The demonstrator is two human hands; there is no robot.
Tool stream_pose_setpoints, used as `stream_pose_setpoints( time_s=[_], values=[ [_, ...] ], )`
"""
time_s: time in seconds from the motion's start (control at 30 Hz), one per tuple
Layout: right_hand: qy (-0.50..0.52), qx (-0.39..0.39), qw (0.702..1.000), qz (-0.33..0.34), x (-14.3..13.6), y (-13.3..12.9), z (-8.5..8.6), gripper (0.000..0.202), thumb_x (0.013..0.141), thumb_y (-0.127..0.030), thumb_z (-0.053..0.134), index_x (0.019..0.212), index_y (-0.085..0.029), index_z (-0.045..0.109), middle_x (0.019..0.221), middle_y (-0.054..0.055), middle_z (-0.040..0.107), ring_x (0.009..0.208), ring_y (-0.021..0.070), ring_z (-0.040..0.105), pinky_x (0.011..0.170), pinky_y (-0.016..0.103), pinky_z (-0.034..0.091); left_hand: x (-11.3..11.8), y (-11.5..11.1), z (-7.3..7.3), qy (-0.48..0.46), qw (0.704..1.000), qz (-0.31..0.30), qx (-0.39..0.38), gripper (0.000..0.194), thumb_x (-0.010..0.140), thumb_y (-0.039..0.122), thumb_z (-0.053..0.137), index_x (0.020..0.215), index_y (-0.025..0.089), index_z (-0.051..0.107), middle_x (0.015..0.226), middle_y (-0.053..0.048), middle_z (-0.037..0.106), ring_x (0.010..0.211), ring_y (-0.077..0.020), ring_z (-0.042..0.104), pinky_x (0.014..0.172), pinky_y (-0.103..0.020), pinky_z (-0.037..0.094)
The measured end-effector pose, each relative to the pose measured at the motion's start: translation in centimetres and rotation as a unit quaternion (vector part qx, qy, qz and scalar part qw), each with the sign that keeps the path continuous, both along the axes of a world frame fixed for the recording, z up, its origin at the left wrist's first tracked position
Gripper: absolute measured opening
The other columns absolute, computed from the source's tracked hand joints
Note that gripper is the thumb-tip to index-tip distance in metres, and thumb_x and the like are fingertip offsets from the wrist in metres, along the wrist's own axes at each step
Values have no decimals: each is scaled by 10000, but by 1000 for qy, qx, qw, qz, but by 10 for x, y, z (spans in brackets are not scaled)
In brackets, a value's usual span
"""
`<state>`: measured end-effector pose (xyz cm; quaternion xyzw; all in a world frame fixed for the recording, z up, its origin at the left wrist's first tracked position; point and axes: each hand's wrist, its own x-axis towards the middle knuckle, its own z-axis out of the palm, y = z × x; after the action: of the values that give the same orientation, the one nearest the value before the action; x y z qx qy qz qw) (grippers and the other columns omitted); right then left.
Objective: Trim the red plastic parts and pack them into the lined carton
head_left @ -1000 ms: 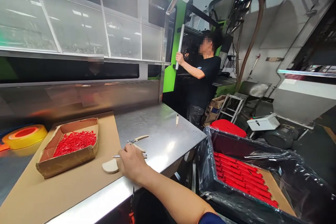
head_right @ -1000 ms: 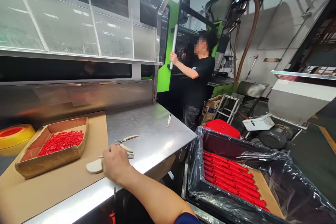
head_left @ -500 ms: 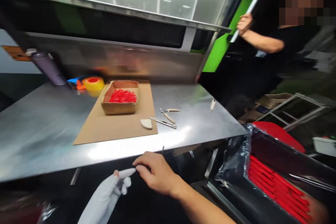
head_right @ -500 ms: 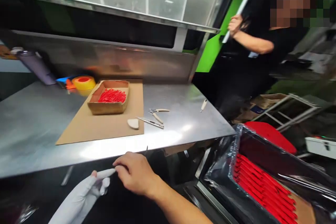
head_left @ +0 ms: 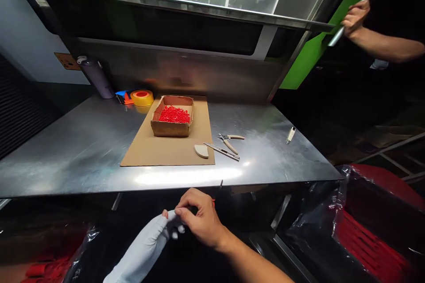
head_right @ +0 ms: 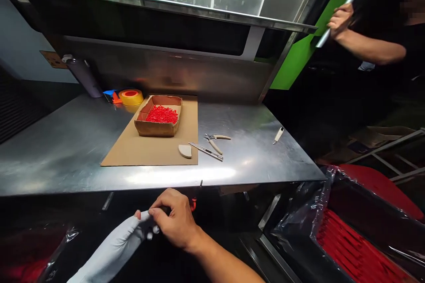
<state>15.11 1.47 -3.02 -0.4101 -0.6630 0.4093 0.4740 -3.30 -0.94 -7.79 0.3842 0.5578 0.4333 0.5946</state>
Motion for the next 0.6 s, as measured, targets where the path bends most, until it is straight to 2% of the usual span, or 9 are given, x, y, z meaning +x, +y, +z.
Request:
stream_pose_setpoints(
  time_s=[0.1,0.17,0.27,0.4,0.47,0.53,0.6],
  values=[
    [11,-24,999,-20,1,1,-3,173,888,-252,599,732,-179,615,732,-1,624,705,136,566,669,250,425,4,-8,12,-113,989,-86,-40,573,842,645,566,1022,148,787,914,-137,725,938,-310,657,918,-466,530],
    [2,-25,999,-24,3,2,-5,212,906,-284,580,722,-179,583,713,-9,592,687,132,533,654,253,399,7,-12,21,-214,965,-132,-76,571,873,602,566,1103,120,769,978,-161,725,900,-271,642,892,-405,518],
    [-16,-19,1000,-18,4,4,-4,243,917,-302,566,706,-182,550,701,-16,559,677,128,504,645,259,366,8,-15,30,-290,941,-137,-106,505,922,517,547,1154,120,752,1025,-162,718,876,-234,624,864,-358,505],
    [-34,-15,999,-4,2,5,-3,271,932,-286,548,682,-183,550,680,-20,539,656,124,488,632,262,345,6,-14,26,-322,928,-144,-122,535,920,531,544,1179,104,737,1059,-172,711,933,-261,638,930,-399,500],
    [-38,-14,999,20,-1,2,-4,191,903,-292,616,744,-186,620,737,-10,592,704,133,534,654,255,370,4,-14,21,-332,921,-154,-130,532,900,547,573,1152,110,745,1070,-161,712,970,-259,652,995,-405,483],
    [-50,2,997,61,-8,-4,-7,121,815,-294,751,881,-206,700,851,1,660,802,151,590,713,254,403,2,-14,18,-300,936,-146,-113,511,864,567,613,1072,123,756,1011,-140,722,940,-248,676,969,-414,521],
    [-75,33,993,84,-16,-8,-12,217,727,-246,836,918,-226,736,885,-4,692,835,155,613,771,262,409,1,-13,18,-243,959,-130,-72,483,855,573,627,1042,138,722,941,-114,721,864,-235,693,836,-438,590]
  ],
)
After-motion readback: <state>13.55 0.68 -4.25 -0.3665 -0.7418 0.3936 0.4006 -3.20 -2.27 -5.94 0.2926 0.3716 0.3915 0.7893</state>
